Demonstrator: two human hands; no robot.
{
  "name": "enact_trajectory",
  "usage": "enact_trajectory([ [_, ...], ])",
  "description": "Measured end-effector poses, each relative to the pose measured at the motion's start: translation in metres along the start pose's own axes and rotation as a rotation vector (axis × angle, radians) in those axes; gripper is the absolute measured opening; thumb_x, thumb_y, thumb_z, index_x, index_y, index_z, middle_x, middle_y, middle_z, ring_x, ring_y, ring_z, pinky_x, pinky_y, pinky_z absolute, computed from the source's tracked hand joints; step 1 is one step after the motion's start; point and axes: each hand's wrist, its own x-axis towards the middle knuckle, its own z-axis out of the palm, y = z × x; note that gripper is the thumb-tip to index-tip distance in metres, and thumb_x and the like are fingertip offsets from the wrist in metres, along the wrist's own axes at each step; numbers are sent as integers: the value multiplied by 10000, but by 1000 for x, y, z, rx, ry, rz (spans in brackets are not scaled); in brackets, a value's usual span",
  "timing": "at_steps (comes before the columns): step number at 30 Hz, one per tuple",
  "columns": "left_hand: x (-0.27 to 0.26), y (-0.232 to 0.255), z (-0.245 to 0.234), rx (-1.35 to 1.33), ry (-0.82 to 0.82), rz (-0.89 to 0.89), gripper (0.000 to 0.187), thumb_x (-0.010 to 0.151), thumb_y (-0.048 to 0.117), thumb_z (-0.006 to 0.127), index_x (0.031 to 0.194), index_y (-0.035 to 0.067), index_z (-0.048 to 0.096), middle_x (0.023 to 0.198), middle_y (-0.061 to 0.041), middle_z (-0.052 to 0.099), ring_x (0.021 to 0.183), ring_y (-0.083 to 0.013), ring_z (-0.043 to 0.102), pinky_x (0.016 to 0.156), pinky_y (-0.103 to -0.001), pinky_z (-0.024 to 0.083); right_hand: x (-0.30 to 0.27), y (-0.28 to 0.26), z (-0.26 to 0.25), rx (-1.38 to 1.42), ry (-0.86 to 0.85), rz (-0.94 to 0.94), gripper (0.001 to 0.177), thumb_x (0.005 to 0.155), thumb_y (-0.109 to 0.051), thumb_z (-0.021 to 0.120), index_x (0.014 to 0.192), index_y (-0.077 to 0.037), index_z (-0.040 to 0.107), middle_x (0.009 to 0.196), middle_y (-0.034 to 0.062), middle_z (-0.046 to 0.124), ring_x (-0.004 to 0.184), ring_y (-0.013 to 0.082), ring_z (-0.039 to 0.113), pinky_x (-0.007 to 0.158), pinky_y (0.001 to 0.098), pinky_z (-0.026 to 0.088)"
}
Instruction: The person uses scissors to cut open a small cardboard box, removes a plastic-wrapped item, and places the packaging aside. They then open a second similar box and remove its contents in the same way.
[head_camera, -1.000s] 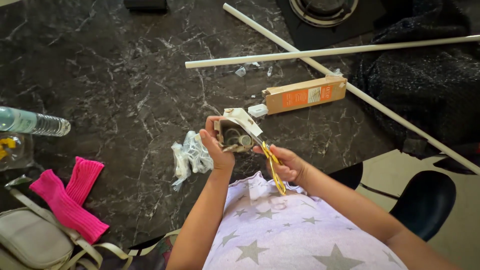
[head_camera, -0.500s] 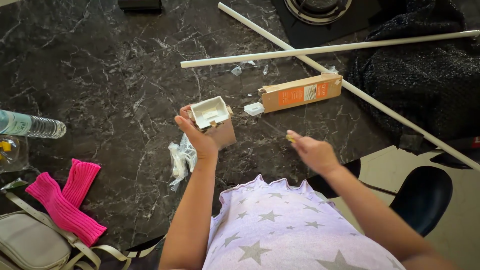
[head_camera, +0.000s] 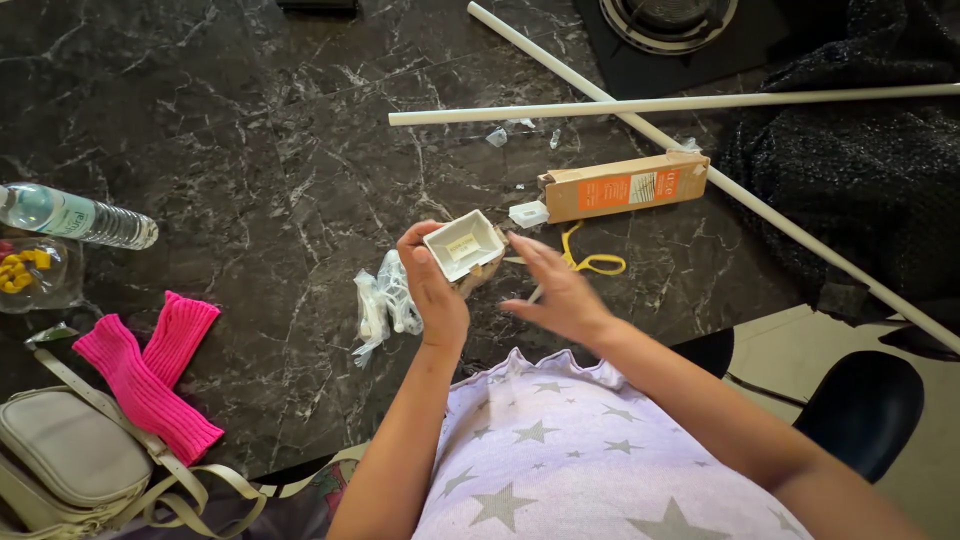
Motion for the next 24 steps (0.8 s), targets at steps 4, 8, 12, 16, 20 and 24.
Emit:
enact_trajectory([
  [4, -11, 33, 10, 408, -114, 155, 371, 1171, 364, 411, 1388, 74, 492, 1383, -106, 550, 1312, -235, 548, 1155, -327, 424, 37, -35, 40, 355, 202, 303, 818, 821, -239, 839, 1437, -50, 336, 1311, 155, 595, 1197, 296, 643, 977, 397, 522],
  [8, -1, 78, -6, 675, -429, 269, 369, 908, 281, 765, 1126, 68, 556, 1418, -177, 488, 1334, -338, 514, 1073, -409, 471, 42, -28, 40, 410, 36, 225, 682, 927, -260, 789, 1440, -80, 378, 1271, 119, 689, 1116, 254, 721, 943, 341, 577],
  [12, 20, 104, -16, 946, -605, 313, 443, 705, 335, 911, 861, 82, 583, 1340, -160, 524, 1248, -395, 558, 945, -458, 534, 31, -30, 25, 345, 16, 125, 771, 769, -219, 889, 1352, -73, 406, 1197, 140, 661, 1073, 257, 708, 883, 362, 577],
  [16, 30, 118, -20, 924, -719, 289, 378, 811, 275, 892, 872, 76, 577, 1476, -210, 503, 1204, -401, 630, 897, -435, 566, 29, -47, 12, 350, -45, 148, 727, 737, -222, 906, 1282, -82, 446, 1140, 111, 677, 1018, 229, 715, 869, 348, 582],
  [20, 24, 117, -19, 1068, -688, 54, 360, 866, 224, 771, 1093, 25, 575, 1507, -148, 549, 1013, -349, 705, 834, -418, 578, 21, -60, -8, 286, -64, 229, 774, 665, -229, 936, 1292, -77, 509, 1134, 124, 665, 1009, 247, 695, 877, 362, 561],
  [24, 16, 108, -15, 1051, -592, 132, 598, 756, 149, 765, 1301, -8, 575, 1230, -235, 657, 1008, -412, 690, 833, -453, 561, 21, -68, -21, 211, -88, 299, 796, 658, -262, 933, 1308, -83, 510, 1158, 120, 653, 1039, 257, 683, 888, 366, 554],
])
